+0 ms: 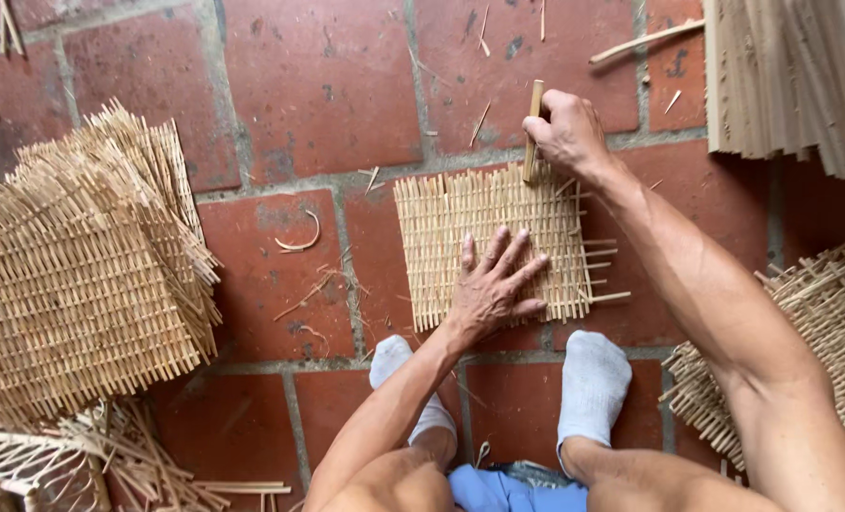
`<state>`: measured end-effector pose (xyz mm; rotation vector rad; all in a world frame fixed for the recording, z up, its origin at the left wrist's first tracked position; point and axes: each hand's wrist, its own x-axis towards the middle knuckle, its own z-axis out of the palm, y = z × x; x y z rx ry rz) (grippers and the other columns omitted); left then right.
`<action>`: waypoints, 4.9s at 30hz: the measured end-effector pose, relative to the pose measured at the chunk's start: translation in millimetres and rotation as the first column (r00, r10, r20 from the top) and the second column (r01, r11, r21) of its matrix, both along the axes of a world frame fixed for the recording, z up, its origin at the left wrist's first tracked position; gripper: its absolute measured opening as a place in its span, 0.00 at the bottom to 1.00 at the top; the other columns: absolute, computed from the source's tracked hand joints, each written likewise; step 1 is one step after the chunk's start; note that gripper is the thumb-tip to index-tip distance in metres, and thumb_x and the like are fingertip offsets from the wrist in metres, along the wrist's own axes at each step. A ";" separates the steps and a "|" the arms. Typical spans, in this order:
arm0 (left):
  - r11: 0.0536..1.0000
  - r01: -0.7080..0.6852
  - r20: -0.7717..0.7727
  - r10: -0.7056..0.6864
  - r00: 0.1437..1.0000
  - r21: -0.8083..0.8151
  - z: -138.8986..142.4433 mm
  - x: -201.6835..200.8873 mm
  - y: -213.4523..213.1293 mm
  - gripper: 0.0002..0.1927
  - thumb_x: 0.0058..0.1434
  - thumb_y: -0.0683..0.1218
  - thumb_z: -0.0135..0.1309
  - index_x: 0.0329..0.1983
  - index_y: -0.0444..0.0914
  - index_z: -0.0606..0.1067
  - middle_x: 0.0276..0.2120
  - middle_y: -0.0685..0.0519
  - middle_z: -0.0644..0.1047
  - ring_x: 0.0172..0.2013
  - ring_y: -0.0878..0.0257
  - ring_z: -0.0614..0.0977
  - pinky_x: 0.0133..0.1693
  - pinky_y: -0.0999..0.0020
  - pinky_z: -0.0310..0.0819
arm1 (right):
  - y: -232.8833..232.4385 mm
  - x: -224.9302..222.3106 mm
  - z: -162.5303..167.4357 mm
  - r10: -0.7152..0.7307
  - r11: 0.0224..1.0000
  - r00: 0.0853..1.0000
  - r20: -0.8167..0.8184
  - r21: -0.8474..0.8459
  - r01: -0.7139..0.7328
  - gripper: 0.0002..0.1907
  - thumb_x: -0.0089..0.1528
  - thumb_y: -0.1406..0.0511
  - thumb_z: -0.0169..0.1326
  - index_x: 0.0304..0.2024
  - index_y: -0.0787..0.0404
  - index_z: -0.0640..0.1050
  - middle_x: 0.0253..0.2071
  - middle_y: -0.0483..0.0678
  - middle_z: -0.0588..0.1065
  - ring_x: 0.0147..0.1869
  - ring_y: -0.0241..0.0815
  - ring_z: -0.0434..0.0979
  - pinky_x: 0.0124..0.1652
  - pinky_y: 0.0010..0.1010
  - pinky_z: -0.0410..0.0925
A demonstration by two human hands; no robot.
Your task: The person sits on a tiled floor weaving square bamboo mats. They hold a partially woven mat flat, insert thin bamboo strips through the weave, press strips into place, and tuck ends along the edges. When a mat is finished they set it onto a stack of completed mats and begin working on another one.
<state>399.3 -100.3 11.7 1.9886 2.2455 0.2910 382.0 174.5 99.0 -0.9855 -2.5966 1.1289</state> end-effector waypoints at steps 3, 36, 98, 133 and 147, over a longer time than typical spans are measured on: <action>1.000 0.000 0.041 0.001 0.999 -0.025 0.5 -1.8 -4.6 0.43 0.59 0.80 0.45 0.75 0.63 0.62 0.78 0.51 0.54 0.78 0.49 0.47 0.71 0.34 0.22 | 0.6 -5.8 -4.1 0.044 0.994 0.986 0.160 -0.105 -0.027 0.09 0.65 0.65 0.51 0.35 0.65 0.77 0.26 0.53 0.77 0.26 0.46 0.77 0.25 0.39 0.71; 0.997 -0.074 0.155 0.070 0.985 0.017 19.2 -17.3 1.8 0.43 0.57 0.77 0.49 0.74 0.59 0.65 0.76 0.51 0.58 0.77 0.50 0.55 0.71 0.31 0.41 | -17.3 -50.5 16.6 -0.048 0.984 0.977 -0.209 -0.180 0.010 0.11 0.69 0.67 0.54 0.34 0.70 0.76 0.26 0.56 0.78 0.27 0.40 0.81 0.24 0.33 0.73; 0.997 0.057 -0.002 -0.057 0.998 0.053 -21.8 -48.2 60.7 0.36 0.69 0.76 0.38 0.78 0.65 0.57 0.79 0.53 0.47 0.78 0.51 0.43 0.71 0.33 0.23 | -197.0 234.5 -49.2 0.007 0.999 0.967 0.257 0.035 -0.017 0.14 0.67 0.61 0.52 0.30 0.64 0.72 0.20 0.61 0.75 0.25 0.62 0.78 0.26 0.52 0.70; 0.994 0.105 0.065 -0.107 0.992 0.036 -20.8 -53.3 48.5 0.35 0.68 0.76 0.39 0.76 0.68 0.58 0.79 0.53 0.46 0.77 0.50 0.41 0.70 0.32 0.20 | -203.7 198.0 -43.0 0.065 0.998 0.972 0.227 -0.036 -0.058 0.15 0.66 0.62 0.51 0.29 0.66 0.73 0.19 0.63 0.73 0.25 0.64 0.77 0.28 0.54 0.70; 0.984 0.121 -0.024 -0.119 0.993 0.128 -28.3 -85.1 11.9 0.37 0.68 0.77 0.42 0.77 0.63 0.60 0.79 0.52 0.49 0.78 0.52 0.43 0.73 0.40 0.21 | -222.7 169.5 -39.6 0.209 0.976 0.939 0.275 -0.114 -0.184 0.13 0.65 0.64 0.49 0.29 0.67 0.72 0.19 0.64 0.74 0.25 0.65 0.78 0.30 0.54 0.71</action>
